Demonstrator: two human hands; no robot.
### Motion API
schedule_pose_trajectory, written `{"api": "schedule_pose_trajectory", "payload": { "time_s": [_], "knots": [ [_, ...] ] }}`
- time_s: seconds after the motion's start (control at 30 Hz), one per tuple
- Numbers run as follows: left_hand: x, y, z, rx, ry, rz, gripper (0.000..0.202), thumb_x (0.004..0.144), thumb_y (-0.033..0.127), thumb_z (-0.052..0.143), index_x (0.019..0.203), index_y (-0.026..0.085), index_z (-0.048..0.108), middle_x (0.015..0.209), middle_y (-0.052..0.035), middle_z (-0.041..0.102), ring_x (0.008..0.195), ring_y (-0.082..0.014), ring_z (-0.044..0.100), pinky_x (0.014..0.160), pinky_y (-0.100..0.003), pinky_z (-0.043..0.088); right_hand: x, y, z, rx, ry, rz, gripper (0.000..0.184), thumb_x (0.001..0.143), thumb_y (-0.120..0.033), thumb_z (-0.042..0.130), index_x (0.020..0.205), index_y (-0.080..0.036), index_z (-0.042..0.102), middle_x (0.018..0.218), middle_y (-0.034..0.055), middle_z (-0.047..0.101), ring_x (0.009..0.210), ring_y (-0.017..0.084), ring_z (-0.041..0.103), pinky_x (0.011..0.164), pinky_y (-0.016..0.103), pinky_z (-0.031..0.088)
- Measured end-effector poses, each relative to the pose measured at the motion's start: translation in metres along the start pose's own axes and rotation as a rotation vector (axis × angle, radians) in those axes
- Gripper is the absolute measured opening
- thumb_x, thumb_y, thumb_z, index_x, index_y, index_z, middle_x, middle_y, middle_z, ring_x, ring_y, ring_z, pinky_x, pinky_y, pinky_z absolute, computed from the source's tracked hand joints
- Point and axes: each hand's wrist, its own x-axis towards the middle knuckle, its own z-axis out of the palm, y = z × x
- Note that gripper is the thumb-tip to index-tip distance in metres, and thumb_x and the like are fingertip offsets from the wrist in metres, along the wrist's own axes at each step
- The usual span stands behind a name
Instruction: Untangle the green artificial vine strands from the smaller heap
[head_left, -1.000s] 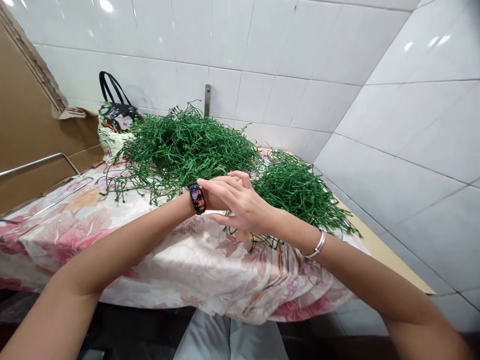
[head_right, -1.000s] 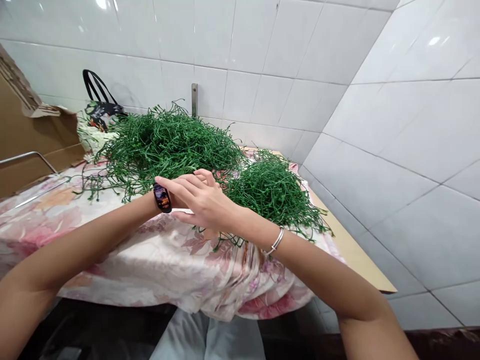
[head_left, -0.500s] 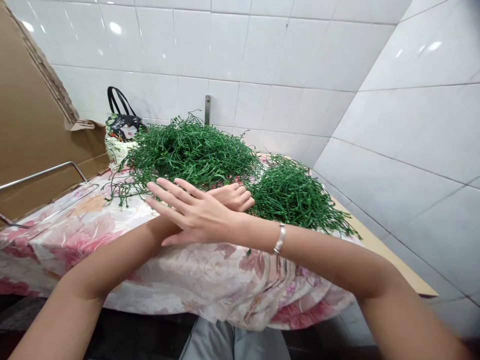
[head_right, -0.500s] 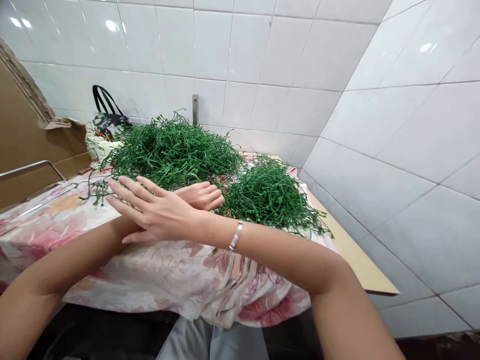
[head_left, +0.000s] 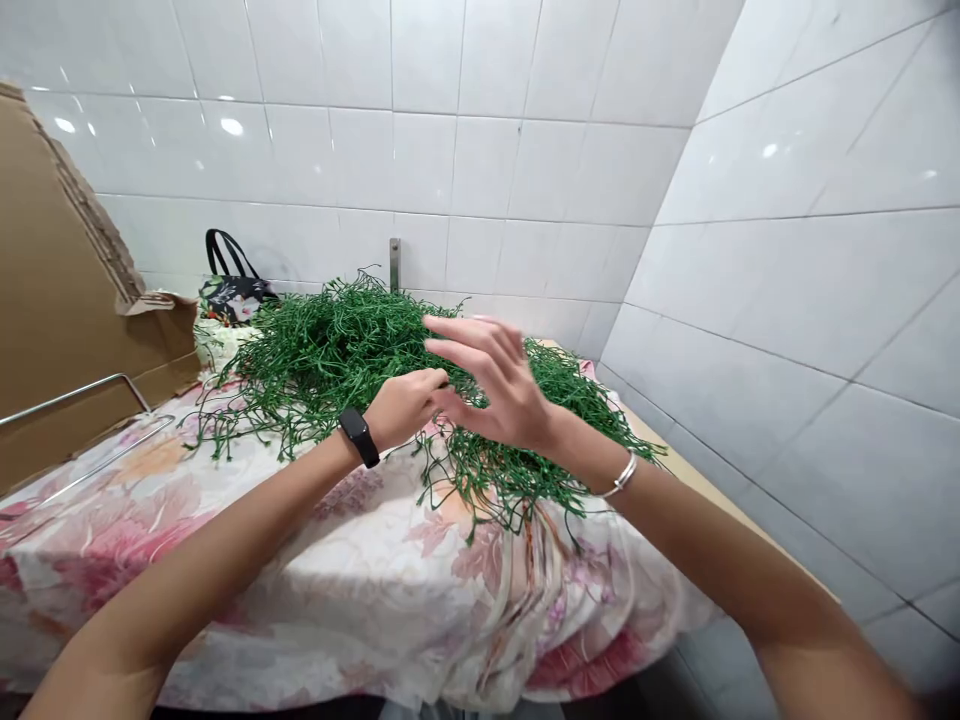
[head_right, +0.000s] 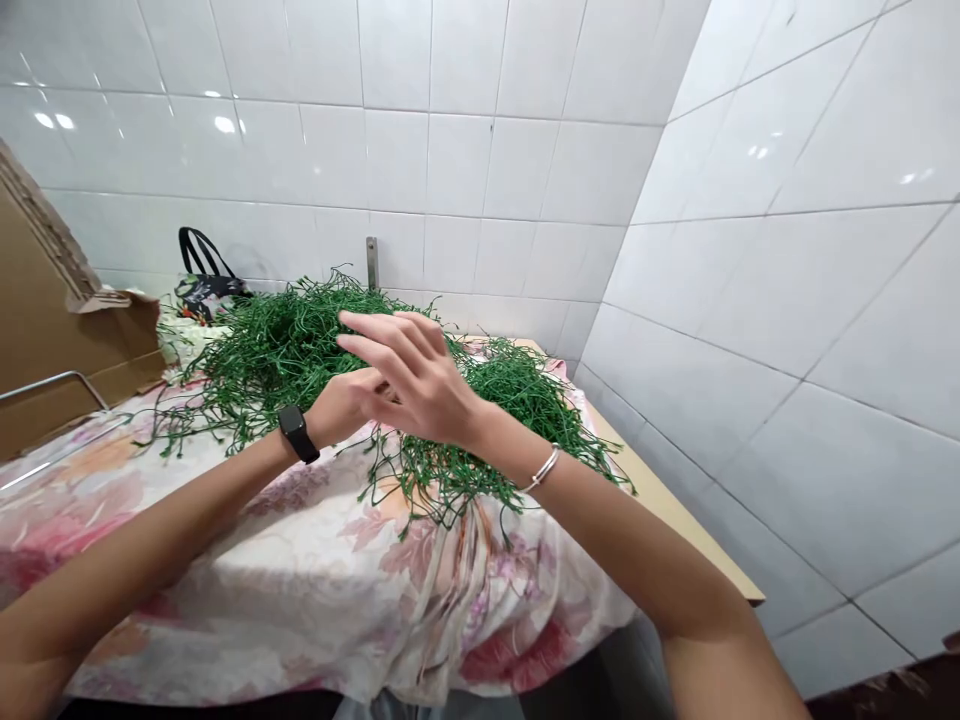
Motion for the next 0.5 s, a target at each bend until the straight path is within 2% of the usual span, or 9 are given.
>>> {"api": "schedule_pose_trajectory", "payload": {
  "time_s": [0.07, 0.13, 0.2, 0.27, 0.37, 0.5],
  "knots": [
    [0.002, 0.000, -0.003, -0.032, -0.026, 0.031, 0.016, 0.073, 0.031, 0.053, 0.068, 0.017, 0.058, 0.060, 0.0035, 0.051, 0.059, -0.0101, 0.044, 0.061, -0.020, 0.036, -0.019, 0.013, -0.004, -0.128, 0.040, -0.225, 0.033, 0.083, -0.025, 0.045, 0.115, -0.027, 0.041, 0.120, 0.0016, 0.054, 0.111, 0.015, 0.045, 0.091, 0.035, 0.036],
    [0.005, -0.003, -0.004, -0.081, -0.018, 0.010, 0.021, 0.078, 0.031, 0.047, 0.066, 0.016, 0.055, 0.055, 0.0038, 0.046, 0.054, -0.0090, 0.040, 0.056, -0.020, 0.032, -0.034, 0.017, -0.004, -0.271, -0.058, -0.483, 0.020, 0.083, -0.027, 0.045, 0.103, -0.027, 0.050, 0.109, -0.0003, 0.059, 0.102, 0.014, 0.048, 0.087, 0.031, 0.037],
    [0.008, -0.007, -0.005, -0.157, -0.021, -0.045, 0.023, 0.079, 0.033, 0.044, 0.068, 0.015, 0.053, 0.053, 0.0037, 0.044, 0.050, -0.0079, 0.038, 0.050, -0.020, 0.030, -0.042, 0.014, 0.001, -0.375, -0.164, -0.571, 0.015, 0.085, -0.027, 0.043, 0.095, -0.024, 0.054, 0.100, 0.0004, 0.060, 0.094, 0.013, 0.050, 0.085, 0.029, 0.037],
    [0.009, -0.009, -0.005, -0.246, -0.053, -0.101, 0.025, 0.080, 0.035, 0.042, 0.073, 0.014, 0.053, 0.053, 0.0032, 0.045, 0.045, -0.0067, 0.036, 0.044, -0.020, 0.027, -0.046, 0.009, 0.009, -0.403, -0.210, -0.501, 0.015, 0.086, -0.026, 0.042, 0.090, -0.021, 0.055, 0.089, 0.0004, 0.061, 0.084, 0.012, 0.050, 0.083, 0.028, 0.037],
    [0.010, -0.007, -0.005, -0.376, -0.101, -0.161, 0.026, 0.080, 0.034, 0.040, 0.078, 0.013, 0.053, 0.055, 0.0021, 0.047, 0.040, -0.0055, 0.036, 0.038, -0.019, 0.025, -0.049, 0.009, 0.020, -0.346, -0.223, -0.309, 0.016, 0.086, -0.024, 0.040, 0.083, -0.019, 0.055, 0.072, -0.0007, 0.058, 0.071, 0.011, 0.047, 0.075, 0.028, 0.039],
    [0.009, -0.006, -0.003, -0.626, -0.150, -0.244, 0.023, 0.077, 0.031, 0.045, 0.079, 0.011, 0.057, 0.057, 0.0002, 0.050, 0.041, -0.0054, 0.040, 0.037, -0.019, 0.026, -0.055, 0.016, 0.027, -0.310, -0.247, -0.056, 0.019, 0.085, -0.019, 0.037, 0.081, -0.017, 0.056, 0.071, 0.0017, 0.057, 0.071, 0.013, 0.045, 0.072, 0.029, 0.037]
  ]
}}
